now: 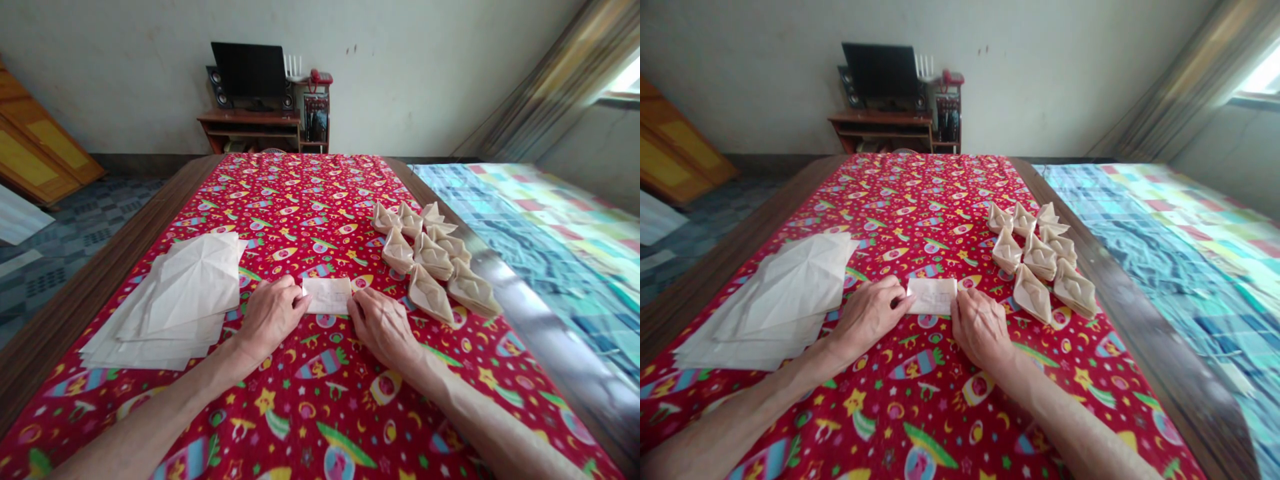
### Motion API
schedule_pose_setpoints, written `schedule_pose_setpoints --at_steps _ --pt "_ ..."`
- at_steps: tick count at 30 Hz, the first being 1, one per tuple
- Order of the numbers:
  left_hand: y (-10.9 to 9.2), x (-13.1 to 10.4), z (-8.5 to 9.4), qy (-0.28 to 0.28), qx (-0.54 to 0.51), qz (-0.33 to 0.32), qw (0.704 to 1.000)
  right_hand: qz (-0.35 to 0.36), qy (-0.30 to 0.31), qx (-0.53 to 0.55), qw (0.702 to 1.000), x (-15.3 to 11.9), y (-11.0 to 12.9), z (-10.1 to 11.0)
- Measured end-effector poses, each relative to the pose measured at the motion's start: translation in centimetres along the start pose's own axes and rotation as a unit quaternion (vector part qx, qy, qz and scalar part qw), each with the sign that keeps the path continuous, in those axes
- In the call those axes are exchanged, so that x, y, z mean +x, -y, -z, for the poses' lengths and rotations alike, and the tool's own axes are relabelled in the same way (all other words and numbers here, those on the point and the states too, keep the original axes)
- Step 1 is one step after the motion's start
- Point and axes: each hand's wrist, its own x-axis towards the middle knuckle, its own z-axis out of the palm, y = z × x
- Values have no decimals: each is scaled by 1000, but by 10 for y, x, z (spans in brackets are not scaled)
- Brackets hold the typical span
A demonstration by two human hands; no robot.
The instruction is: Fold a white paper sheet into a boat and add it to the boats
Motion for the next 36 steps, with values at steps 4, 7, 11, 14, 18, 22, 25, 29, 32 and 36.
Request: schedule_pose_setpoints --at_steps 4,7,11,14,18,22,25,29,32,36 --pt "-2 0 1 -37 -5 14 999 3 -1 -7 1000 1 0 -1" --pt "-5 0 0 -62 -27 -66 996 2 4 -12 1000 1 0 -1" --pt "-14 -4 -2 -11 -57 -213 975 15 -13 -28 999 0 -2 -4" --pt "-21 -11 -2 12 -82 -224 971 40 -28 -35 998 0 -2 -6" --pt "-25 -16 -1 48 -86 -220 971 26 -20 -32 999 0 -2 -6" --pt "-24 -17 1 68 -83 -215 971 1 -13 -12 1000 3 -2 -4" --pt "-23 -17 1 65 -92 -218 969 -25 -21 2 999 3 -2 -1" --pt "-24 -18 0 65 -95 -214 970 48 -24 0 999 -6 1 6" --pt "-23 -20 -1 63 -89 -209 972 156 28 20 987 -18 4 10" --pt "-18 -25 0 54 -72 -210 974 168 111 34 979 -29 2 13"
